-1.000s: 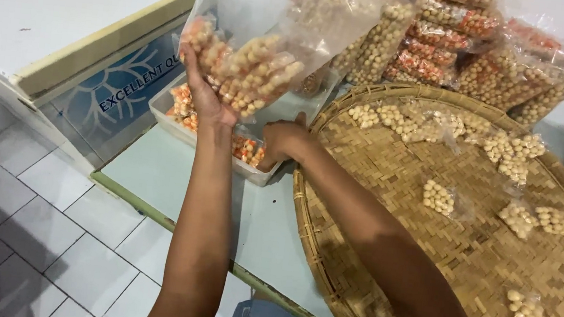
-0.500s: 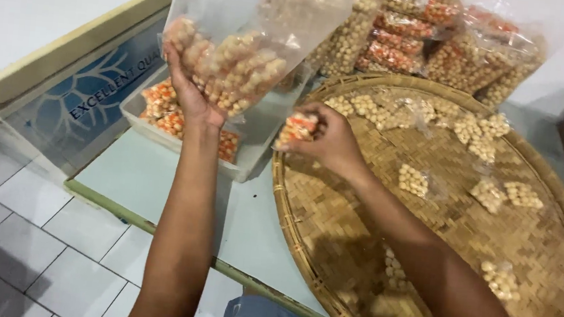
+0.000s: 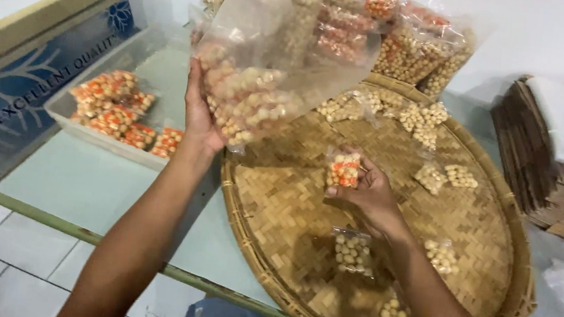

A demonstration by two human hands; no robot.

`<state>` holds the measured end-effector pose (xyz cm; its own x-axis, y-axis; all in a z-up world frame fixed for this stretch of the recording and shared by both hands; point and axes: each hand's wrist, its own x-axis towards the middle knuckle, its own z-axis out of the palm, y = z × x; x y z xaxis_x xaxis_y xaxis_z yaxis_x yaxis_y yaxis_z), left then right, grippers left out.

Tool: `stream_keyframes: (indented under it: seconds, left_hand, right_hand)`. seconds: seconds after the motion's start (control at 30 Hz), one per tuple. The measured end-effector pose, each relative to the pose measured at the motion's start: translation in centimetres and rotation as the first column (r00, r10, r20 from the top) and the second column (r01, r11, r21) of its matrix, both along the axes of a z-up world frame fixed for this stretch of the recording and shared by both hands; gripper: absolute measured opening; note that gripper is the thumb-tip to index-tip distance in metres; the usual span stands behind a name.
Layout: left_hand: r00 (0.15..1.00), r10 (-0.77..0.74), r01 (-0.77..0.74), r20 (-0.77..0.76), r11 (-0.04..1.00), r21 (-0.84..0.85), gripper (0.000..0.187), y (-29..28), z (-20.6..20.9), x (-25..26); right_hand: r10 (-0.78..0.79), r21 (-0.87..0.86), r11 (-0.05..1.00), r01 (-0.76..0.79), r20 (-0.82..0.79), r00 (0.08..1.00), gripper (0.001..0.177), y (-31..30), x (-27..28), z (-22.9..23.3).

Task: Packaging small round snacks into individual plastic bags from a large tray and container.

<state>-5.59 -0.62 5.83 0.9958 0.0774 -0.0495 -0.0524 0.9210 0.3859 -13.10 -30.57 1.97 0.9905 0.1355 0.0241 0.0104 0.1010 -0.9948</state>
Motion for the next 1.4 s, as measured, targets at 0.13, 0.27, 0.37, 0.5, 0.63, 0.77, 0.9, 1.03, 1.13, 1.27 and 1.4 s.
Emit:
stream_keyframes:
  seconds: [0.13, 0.27, 0.37, 0.5, 0.63, 0.77, 0.9, 1.03, 1.13, 1.27, 1.4]
  left_hand:
    - [0.999, -0.015, 0.016, -0.050, 1.000, 0.014, 0.079, -1.2, -0.2, -0.6]
    - [0.996, -0.019, 0.025, -0.091, 0.997, 0.075, 0.080, -1.3, -0.5, -0.9]
    - [0.998, -0.024, 0.030, -0.059, 0.994, 0.101, 0.092, -1.0, -0.9, -0.7]
    - [0.999, -0.023, 0.027, -0.040, 0.994, 0.107, 0.094, -0.4, -1.1, -0.1]
    - [1.000, -0.022, 0.021, 0.000, 0.994, 0.107, 0.095, -0.4, -1.0, -0.1]
    - [1.000, -0.021, 0.022, -0.005, 0.994, 0.111, 0.097, -0.4, -1.5, 0.0]
    - [1.000, -0.012, 0.011, 0.004, 0.995, 0.102, 0.094, -0.7, -1.6, -0.1]
    - [1.000, -0.006, 0.006, -0.003, 0.992, 0.128, 0.093, -0.8, -1.7, -0.1]
    - [1.000, -0.003, 0.003, -0.004, 0.990, 0.138, 0.094, -0.8, -1.5, -0.2]
    - [0.999, -0.015, 0.019, -0.030, 0.988, 0.151, 0.094, -1.0, -1.3, -0.6]
    - [1.000, -0.010, 0.014, -0.023, 0.985, 0.173, 0.092, -1.3, -1.6, -0.6]
  right_hand:
    - [-0.027, 0.099, 0.995, 0.028, -0.016, 1.000, 0.089, -1.0, 0.0, -0.5]
    - [-0.018, 0.190, 0.982, 0.010, 0.039, 0.999, 0.082, -3.0, 1.2, -1.8]
    - [-0.084, 0.169, 0.983, 0.069, 0.085, 0.993, 0.090, -2.8, 0.9, -1.5]
    - [-0.107, 0.141, 0.986, 0.091, 0.115, 0.988, 0.092, -2.6, 0.6, -0.8]
    - [-0.111, -0.001, 0.993, 0.119, 0.349, 0.931, 0.105, -1.7, -0.4, 0.8]
    - [-0.058, -0.132, 0.980, 0.146, 0.518, 0.854, 0.093, -1.9, 0.0, 0.0]
    - [-0.111, -0.040, 0.989, 0.143, 0.442, 0.890, 0.057, -2.3, 0.3, -0.7]
    - [-0.148, 0.051, 0.989, 0.139, 0.379, 0.913, 0.064, -2.4, 0.0, -1.0]
    - [-0.166, 0.051, 0.986, 0.158, 0.343, 0.925, 0.062, -2.4, 0.0, -1.0]
    - [-0.138, 0.019, 0.990, 0.140, 0.356, 0.924, 0.071, -2.5, 0.2, -0.6]
    - [-0.048, -0.060, 0.995, 0.082, 0.428, 0.902, 0.109, -2.7, 0.1, 0.2]
